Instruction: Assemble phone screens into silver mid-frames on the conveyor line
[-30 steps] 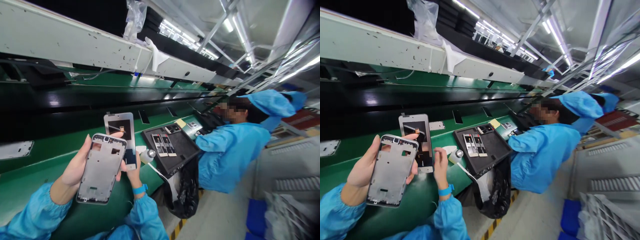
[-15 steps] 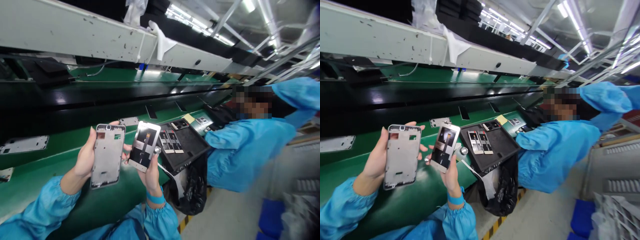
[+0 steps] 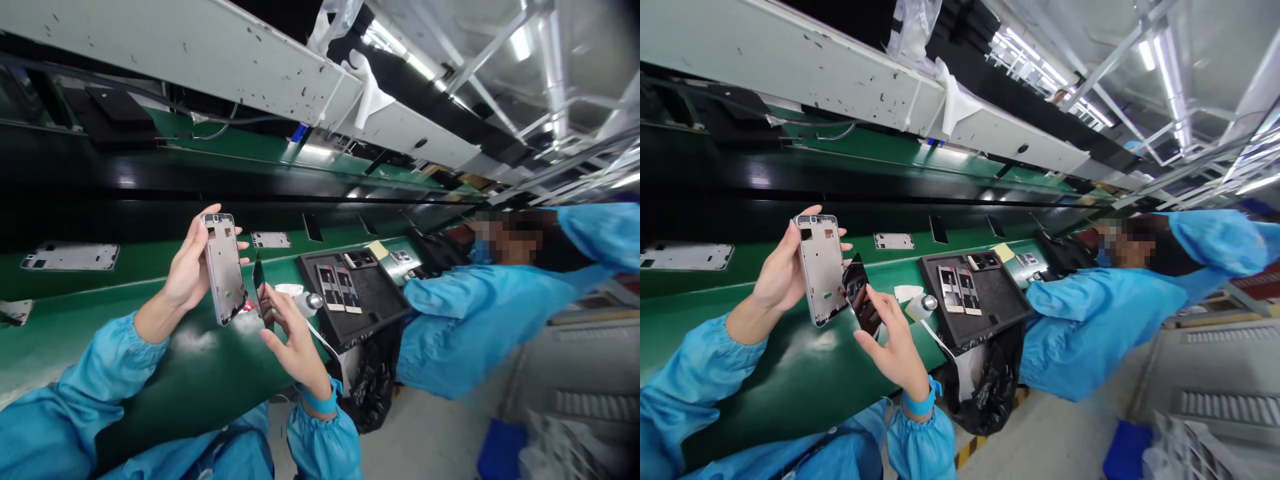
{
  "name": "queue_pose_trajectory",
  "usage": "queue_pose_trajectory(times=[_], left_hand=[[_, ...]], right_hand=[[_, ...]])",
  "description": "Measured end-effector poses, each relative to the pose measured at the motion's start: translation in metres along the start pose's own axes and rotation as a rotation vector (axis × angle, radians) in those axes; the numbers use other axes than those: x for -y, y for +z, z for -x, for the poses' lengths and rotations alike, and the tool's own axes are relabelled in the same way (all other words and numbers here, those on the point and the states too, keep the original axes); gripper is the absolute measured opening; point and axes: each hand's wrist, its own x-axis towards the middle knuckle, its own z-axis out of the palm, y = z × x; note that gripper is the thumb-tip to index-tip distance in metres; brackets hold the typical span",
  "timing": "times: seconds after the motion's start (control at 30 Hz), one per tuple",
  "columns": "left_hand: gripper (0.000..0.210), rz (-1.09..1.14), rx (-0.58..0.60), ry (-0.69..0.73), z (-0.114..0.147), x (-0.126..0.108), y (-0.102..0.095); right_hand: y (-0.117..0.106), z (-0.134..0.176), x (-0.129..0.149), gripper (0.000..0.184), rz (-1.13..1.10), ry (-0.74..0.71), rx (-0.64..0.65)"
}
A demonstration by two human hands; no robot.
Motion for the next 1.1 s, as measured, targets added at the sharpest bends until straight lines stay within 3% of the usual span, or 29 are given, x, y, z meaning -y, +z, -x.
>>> queue_pose_trajectory(times=[0.27,0.63,0.77,0.9,1.1], left_hand=[[0.048,-0.018,0.091,0.041,0.003,-0.012,-0.003],[0.052,-0.065,0.158,0.024,0.006,-0.014,-0.004],[0.057,-0.168,0.256,0.003,0.007,-0.018,-0.005],[0.054,-0.360,0.324,0.088,0.004,-0.018,-0.009],[0.046,-0.466,0.309,0.208,-0.003,-0.016,-0.017]], right_hand=[[-0.004,0.002,0.013,0.066,0.091,-0.044,0.007],[-0.001,-0.002,0.019,0.065,0.106,-0.077,0.032],[0.018,-0.012,0.019,0.075,-0.049,-0.080,-0.022],[0.046,-0.020,0.012,0.085,-0.232,-0.050,-0.148],[0.065,-0.024,0.001,0.085,-0.329,-0.077,-0.212]])
